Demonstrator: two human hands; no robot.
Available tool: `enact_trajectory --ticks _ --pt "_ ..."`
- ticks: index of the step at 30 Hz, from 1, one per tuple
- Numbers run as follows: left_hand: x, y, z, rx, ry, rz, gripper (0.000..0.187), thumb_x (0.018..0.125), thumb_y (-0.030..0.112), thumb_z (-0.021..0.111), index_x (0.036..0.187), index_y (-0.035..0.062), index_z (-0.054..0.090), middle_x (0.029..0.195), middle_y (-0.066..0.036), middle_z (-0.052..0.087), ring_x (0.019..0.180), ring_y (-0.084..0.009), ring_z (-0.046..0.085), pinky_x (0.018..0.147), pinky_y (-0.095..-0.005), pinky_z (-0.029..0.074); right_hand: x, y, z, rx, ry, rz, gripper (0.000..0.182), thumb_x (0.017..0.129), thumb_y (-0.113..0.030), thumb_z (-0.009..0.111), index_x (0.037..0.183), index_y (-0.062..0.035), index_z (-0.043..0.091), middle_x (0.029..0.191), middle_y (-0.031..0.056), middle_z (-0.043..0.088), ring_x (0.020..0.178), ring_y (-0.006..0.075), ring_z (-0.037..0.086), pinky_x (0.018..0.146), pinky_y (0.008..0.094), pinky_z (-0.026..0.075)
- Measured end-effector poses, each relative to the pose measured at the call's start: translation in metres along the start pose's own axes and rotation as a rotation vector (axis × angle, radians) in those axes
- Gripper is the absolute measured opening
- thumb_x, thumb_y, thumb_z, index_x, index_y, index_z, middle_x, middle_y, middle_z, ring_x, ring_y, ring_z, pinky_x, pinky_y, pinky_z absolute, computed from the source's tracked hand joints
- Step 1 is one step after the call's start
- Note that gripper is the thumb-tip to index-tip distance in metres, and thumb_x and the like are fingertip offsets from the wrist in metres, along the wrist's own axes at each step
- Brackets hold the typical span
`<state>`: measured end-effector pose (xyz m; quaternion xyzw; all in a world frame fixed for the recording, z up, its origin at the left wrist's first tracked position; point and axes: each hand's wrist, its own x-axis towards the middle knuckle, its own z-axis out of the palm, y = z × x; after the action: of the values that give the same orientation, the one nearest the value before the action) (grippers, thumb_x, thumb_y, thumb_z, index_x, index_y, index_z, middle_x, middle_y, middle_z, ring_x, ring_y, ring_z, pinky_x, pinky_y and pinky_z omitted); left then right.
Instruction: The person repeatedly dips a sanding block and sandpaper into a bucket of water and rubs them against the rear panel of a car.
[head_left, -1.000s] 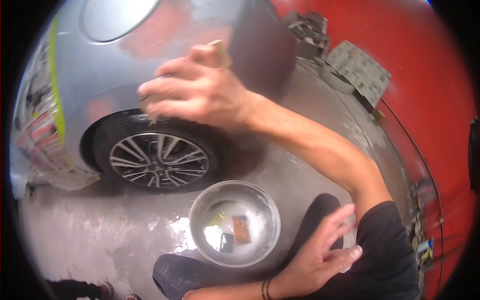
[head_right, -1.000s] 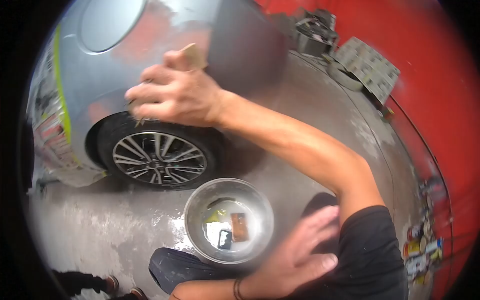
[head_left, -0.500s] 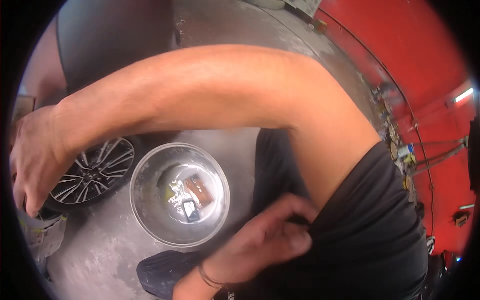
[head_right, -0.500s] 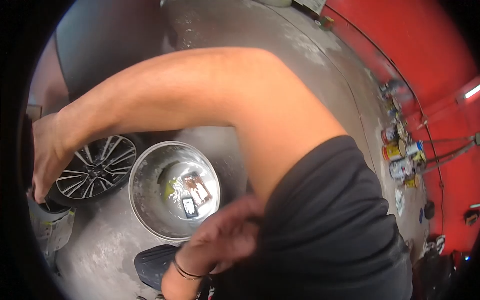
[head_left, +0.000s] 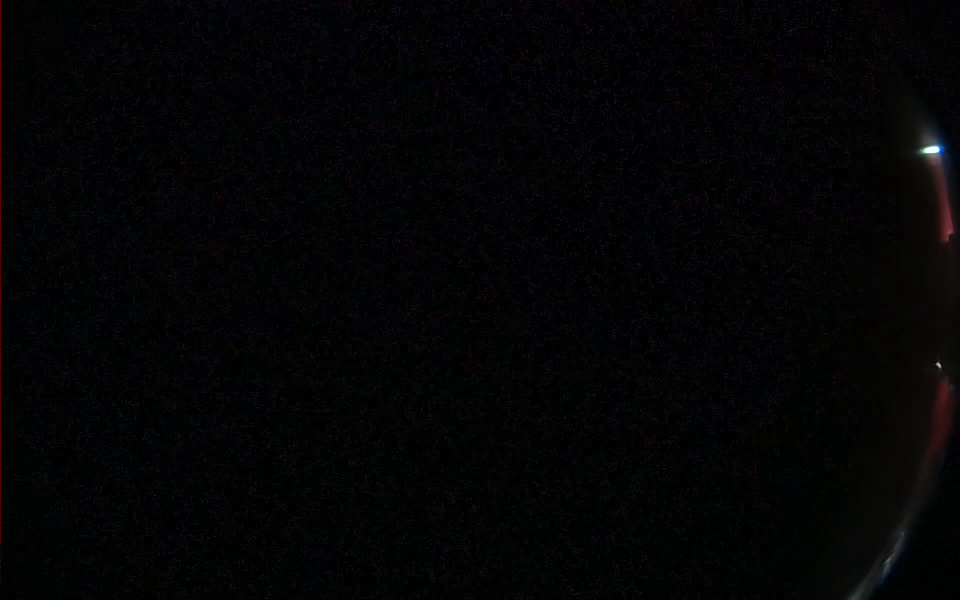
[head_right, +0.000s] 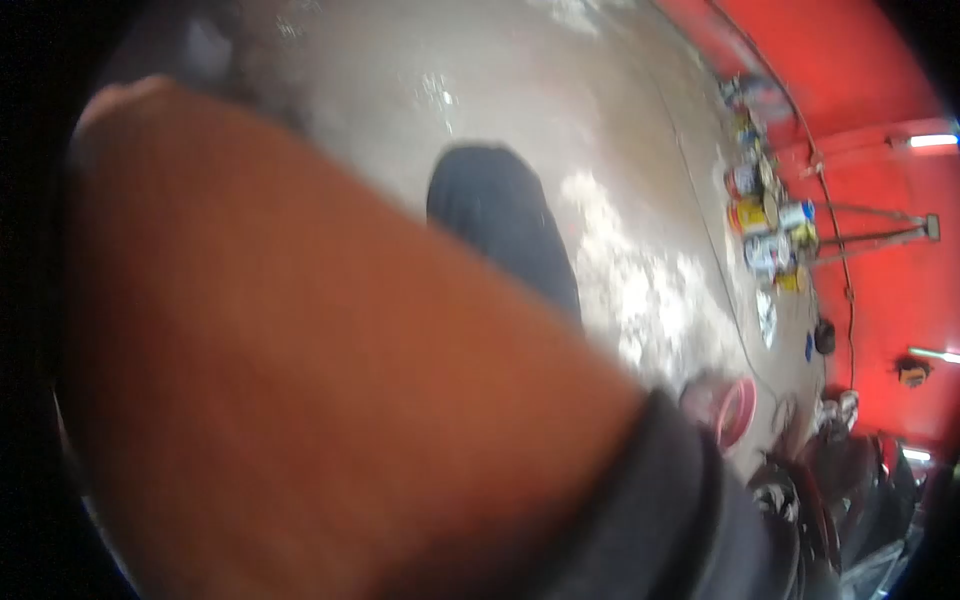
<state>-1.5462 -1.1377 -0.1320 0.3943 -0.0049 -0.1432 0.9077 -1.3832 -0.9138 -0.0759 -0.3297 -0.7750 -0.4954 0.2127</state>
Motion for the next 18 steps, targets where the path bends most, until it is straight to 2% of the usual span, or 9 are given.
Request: enact_trajectory --ticks 9,12,15,17,18 --pt "-0.009 0.02 0.008 0.261 -0.243 0.11 0.053 0.1 0.02 0.077 0.142 -0.007 0.06 0.145 -0.022 0.064 0.136 -0.03 0.062 0.11 -0.0427 0.052 0.029 -0.031 0.032 0.052 -0.089 -0.255 0.014 0.095 -0.026 0.073 0.107 -0.0316 0.077 0.12 -0.0082 0.074 0.124 0.0204 0.068 0.108 0.0504 0.052" --pt "-0.013 0.016 0.014 0.297 -0.266 0.166 0.054 0.1 0.021 0.078 0.143 -0.007 0.06 0.147 -0.022 0.064 0.138 -0.0312 0.062 0.112 -0.0441 0.053 0.04 -0.041 0.031 0.109 -0.053 -0.308 0.014 0.096 -0.026 0.073 0.109 -0.0313 0.077 0.121 -0.0075 0.074 0.125 0.021 0.067 0.108 0.0504 0.052" --pt "-0.007 0.019 0.007 0.308 -0.304 0.183 0.055 0.101 0.021 0.078 0.144 -0.007 0.06 0.149 -0.022 0.064 0.14 -0.0324 0.062 0.114 -0.0454 0.053 0.004 -0.026 0.009 0.167 -0.16 -0.224 0.015 0.097 -0.026 0.072 0.11 -0.0309 0.077 0.121 -0.0067 0.074 0.126 0.0217 0.067 0.108 0.0504 0.053" --pt "-0.005 0.018 0.002 0.359 -0.34 0.21 0.056 0.101 0.022 0.078 0.145 -0.007 0.061 0.15 -0.023 0.064 0.141 -0.0332 0.062 0.115 -0.0463 0.053 -0.029 -0.011 -0.045 0.259 -0.352 -0.152 0.017 0.099 -0.03 0.075 0.116 -0.0286 0.078 0.123 -0.0037 0.075 0.129 0.024 0.066 0.11 0.051 0.05" --pt "-0.003 0.019 0.0 0.388 -0.352 0.226 0.056 0.101 0.022 0.078 0.146 -0.007 0.061 0.151 -0.023 0.064 0.142 -0.0336 0.062 0.115 -0.0468 0.053 -0.042 -0.019 -0.058 0.339 -0.419 -0.011 0.02 0.094 -0.027 0.077 0.114 -0.0272 0.078 0.12 -0.0051 0.075 0.127 0.0218 0.067 0.107 0.0485 0.051"
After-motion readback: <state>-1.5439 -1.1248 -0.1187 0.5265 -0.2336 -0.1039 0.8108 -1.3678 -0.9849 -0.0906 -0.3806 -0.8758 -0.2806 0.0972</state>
